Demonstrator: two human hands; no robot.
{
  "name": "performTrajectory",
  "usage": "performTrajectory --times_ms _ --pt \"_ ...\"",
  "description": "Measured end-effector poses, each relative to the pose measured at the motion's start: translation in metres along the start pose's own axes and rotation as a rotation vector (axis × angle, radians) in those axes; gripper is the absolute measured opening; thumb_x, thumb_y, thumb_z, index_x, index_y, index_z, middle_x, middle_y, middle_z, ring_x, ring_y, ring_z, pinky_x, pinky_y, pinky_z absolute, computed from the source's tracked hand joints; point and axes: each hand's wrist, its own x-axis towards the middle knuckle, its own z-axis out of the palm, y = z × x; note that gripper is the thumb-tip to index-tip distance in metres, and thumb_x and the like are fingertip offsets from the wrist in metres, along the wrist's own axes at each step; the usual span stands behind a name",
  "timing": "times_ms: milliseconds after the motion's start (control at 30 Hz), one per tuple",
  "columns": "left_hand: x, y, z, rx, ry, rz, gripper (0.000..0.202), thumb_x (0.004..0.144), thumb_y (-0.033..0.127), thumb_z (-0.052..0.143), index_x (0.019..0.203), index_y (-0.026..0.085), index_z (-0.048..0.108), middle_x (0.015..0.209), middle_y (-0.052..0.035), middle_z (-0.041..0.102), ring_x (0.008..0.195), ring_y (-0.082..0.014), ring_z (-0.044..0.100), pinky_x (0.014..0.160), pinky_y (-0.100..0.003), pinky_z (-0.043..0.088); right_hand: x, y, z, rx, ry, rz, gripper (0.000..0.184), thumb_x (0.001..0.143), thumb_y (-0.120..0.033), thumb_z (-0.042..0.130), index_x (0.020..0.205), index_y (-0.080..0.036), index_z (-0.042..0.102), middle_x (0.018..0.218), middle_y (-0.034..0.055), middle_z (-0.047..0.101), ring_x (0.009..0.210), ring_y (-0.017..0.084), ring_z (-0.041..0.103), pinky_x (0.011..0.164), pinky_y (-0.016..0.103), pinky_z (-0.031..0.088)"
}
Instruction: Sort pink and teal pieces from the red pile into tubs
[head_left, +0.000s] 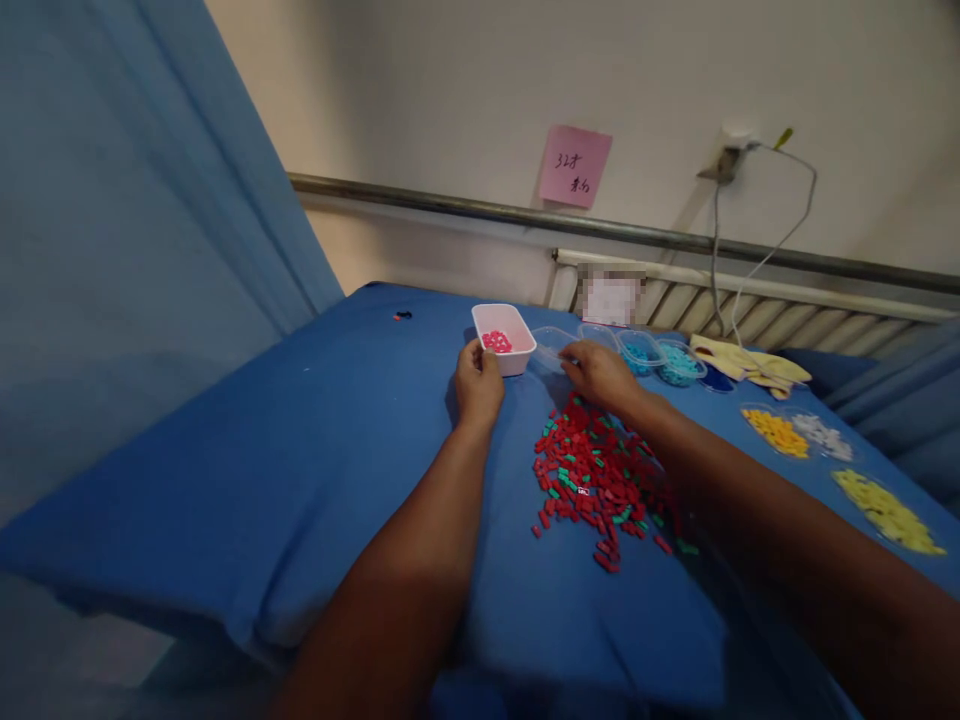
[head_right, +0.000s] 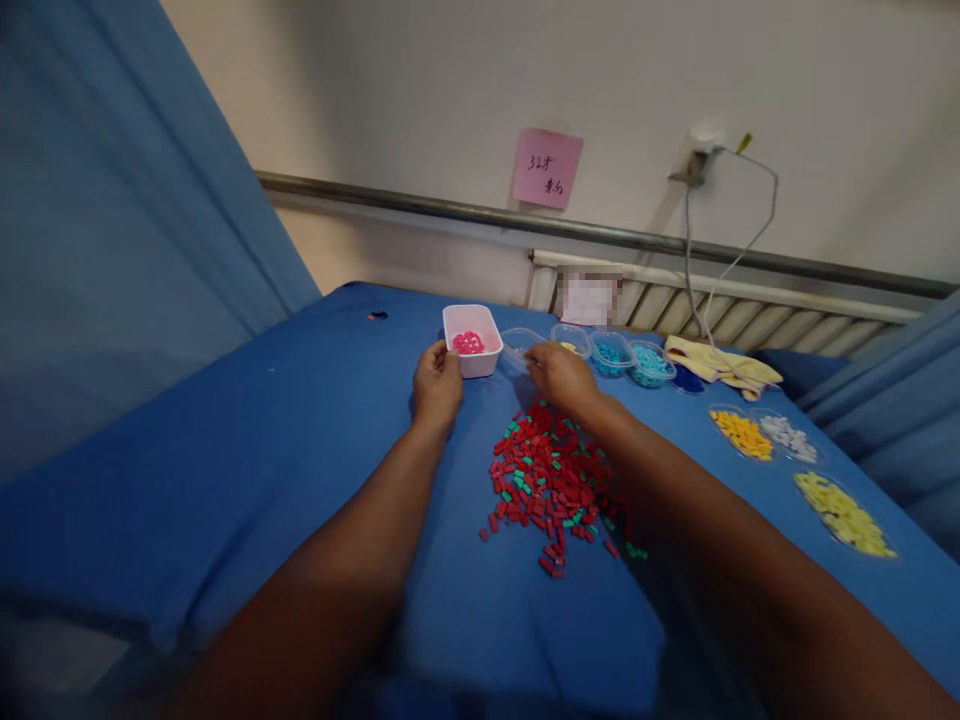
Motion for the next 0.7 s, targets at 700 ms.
performTrajectory --times_ms 700 --pt "0.006 0.013 -0.019 0.623 -0.231 0.750 0.035 0.100 0.024 0.050 0.123 0.013 0.073 0.138 -0.0216 0.069 0.135 -0.0347 0.061 0.123 -0.056 0.045 -0.192 0.122 -0.046 0.012 0.182 0.028 0.035 0.108 -0.042 0.056 0.126 -0.020 0.077 0.117 0.0124 0.081 0.096 0.027 0.077 0.082 0.040 0.060"
